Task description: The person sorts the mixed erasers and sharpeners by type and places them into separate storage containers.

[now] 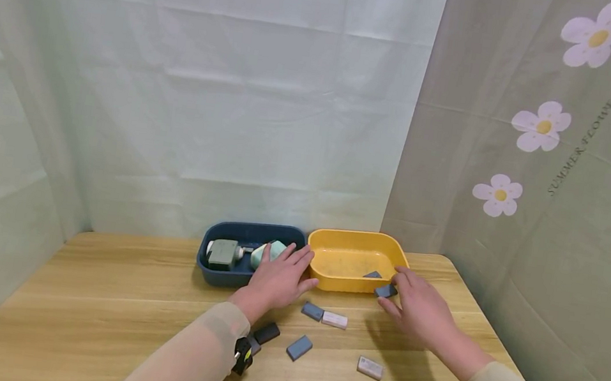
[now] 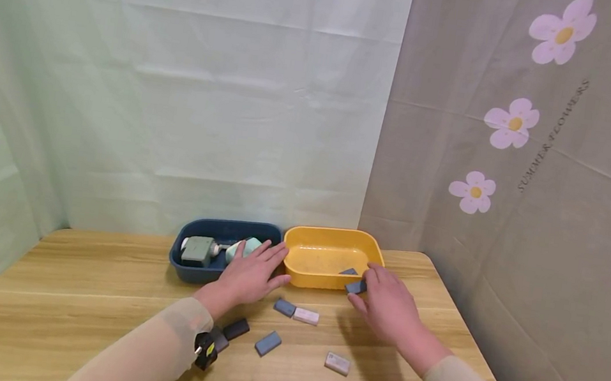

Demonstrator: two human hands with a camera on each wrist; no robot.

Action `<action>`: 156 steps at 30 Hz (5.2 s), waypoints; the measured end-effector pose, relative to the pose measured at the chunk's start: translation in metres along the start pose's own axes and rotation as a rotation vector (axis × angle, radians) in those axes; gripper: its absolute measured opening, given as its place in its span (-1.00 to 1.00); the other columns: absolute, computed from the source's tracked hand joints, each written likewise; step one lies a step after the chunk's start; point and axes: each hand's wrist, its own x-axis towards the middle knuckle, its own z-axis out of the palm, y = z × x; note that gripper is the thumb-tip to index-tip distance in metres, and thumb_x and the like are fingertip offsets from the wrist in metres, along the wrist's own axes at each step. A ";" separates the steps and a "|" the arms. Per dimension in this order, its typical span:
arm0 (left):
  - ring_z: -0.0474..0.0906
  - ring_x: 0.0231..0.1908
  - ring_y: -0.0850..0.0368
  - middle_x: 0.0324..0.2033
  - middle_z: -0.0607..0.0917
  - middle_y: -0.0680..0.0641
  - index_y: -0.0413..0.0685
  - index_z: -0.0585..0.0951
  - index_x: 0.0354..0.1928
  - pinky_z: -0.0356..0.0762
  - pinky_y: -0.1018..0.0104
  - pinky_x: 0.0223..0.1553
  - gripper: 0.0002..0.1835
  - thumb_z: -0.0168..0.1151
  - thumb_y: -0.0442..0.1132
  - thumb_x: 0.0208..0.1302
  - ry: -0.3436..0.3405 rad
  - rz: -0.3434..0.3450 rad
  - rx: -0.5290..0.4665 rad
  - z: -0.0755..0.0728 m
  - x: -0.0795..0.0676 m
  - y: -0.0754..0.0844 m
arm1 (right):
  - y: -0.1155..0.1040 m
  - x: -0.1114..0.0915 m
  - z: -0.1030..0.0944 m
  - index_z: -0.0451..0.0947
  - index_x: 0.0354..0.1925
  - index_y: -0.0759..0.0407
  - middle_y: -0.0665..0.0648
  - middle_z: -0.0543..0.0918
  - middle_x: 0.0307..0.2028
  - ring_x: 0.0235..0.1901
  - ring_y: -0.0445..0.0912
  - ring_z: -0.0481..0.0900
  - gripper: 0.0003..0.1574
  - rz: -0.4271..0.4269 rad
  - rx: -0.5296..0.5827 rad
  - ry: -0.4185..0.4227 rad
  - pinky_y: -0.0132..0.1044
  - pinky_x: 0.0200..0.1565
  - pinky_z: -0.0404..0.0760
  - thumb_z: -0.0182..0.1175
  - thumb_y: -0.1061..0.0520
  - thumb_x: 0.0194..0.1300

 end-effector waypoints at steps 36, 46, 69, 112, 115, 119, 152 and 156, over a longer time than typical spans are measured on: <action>-0.03 0.74 -0.09 0.76 0.12 0.09 0.15 0.20 0.79 -0.21 -0.53 0.60 -0.14 -0.06 0.41 0.68 0.005 -0.028 0.006 0.001 -0.011 0.013 | 0.014 0.057 -0.003 0.54 -0.07 0.34 0.25 0.62 -0.09 -0.22 0.10 0.58 -0.47 0.044 -0.043 -0.063 0.08 -0.01 0.71 0.46 -0.10 0.54; -0.03 0.74 -0.08 0.76 0.10 0.10 0.18 0.19 0.79 -0.21 -0.52 0.61 -0.13 -0.08 0.44 0.67 0.000 -0.027 0.020 0.001 -0.013 0.012 | 0.019 0.071 0.005 0.52 -0.06 0.36 0.28 0.61 -0.08 -0.17 0.16 0.58 -0.47 0.093 -0.038 -0.124 0.15 0.09 0.66 0.41 -0.09 0.57; -0.02 0.74 -0.09 0.76 0.11 0.09 0.16 0.19 0.79 -0.21 -0.52 0.61 -0.13 -0.12 0.45 0.67 0.002 -0.016 0.029 0.002 -0.010 0.014 | 0.022 0.089 0.020 0.50 0.12 0.48 0.45 0.61 0.18 0.19 0.34 0.61 -0.36 0.108 -0.088 -0.212 0.31 0.40 0.49 0.30 -0.13 0.65; -0.05 0.74 -0.07 0.77 0.09 0.12 0.19 0.18 0.79 -0.23 -0.51 0.61 -0.13 -0.12 0.45 0.67 -0.016 -0.040 0.018 0.005 -0.016 0.020 | 0.024 0.096 0.035 0.46 0.16 0.45 0.46 0.56 0.24 0.32 0.37 0.51 -0.35 0.116 -0.100 -0.283 0.38 0.42 0.41 0.25 -0.16 0.68; -0.05 0.74 -0.07 0.76 0.09 0.12 0.19 0.18 0.79 -0.22 -0.51 0.61 -0.13 -0.12 0.45 0.67 -0.016 -0.042 0.020 0.004 -0.016 0.021 | 0.021 0.096 0.033 0.44 0.26 0.50 0.48 0.54 0.30 0.38 0.39 0.47 -0.27 0.114 -0.106 -0.302 0.38 0.46 0.35 0.23 -0.18 0.69; -0.05 0.74 -0.07 0.76 0.10 0.12 0.18 0.18 0.79 -0.23 -0.51 0.61 -0.14 -0.11 0.44 0.68 -0.014 -0.044 0.020 0.003 -0.017 0.021 | 0.018 0.096 0.030 0.42 0.33 0.51 0.50 0.52 0.33 0.42 0.40 0.44 -0.25 0.102 -0.103 -0.309 0.39 0.49 0.31 0.23 -0.16 0.69; -0.02 0.74 -0.08 0.76 0.12 0.10 0.18 0.21 0.79 -0.21 -0.51 0.61 -0.13 -0.08 0.45 0.66 -0.001 -0.047 0.013 0.005 -0.015 0.019 | -0.009 0.058 0.003 0.43 0.55 0.40 0.40 0.51 0.49 0.50 0.31 0.45 -0.12 -0.113 -0.113 -0.133 0.39 0.49 0.35 0.40 -0.12 0.57; -0.04 0.74 -0.08 0.76 0.12 0.11 0.18 0.20 0.79 -0.22 -0.51 0.61 -0.14 -0.06 0.43 0.67 0.002 -0.047 0.005 0.006 -0.015 0.019 | -0.010 0.050 0.002 0.36 0.63 0.34 0.36 0.47 0.54 0.52 0.30 0.43 -0.07 -0.138 -0.114 -0.139 0.40 0.49 0.33 0.39 -0.13 0.58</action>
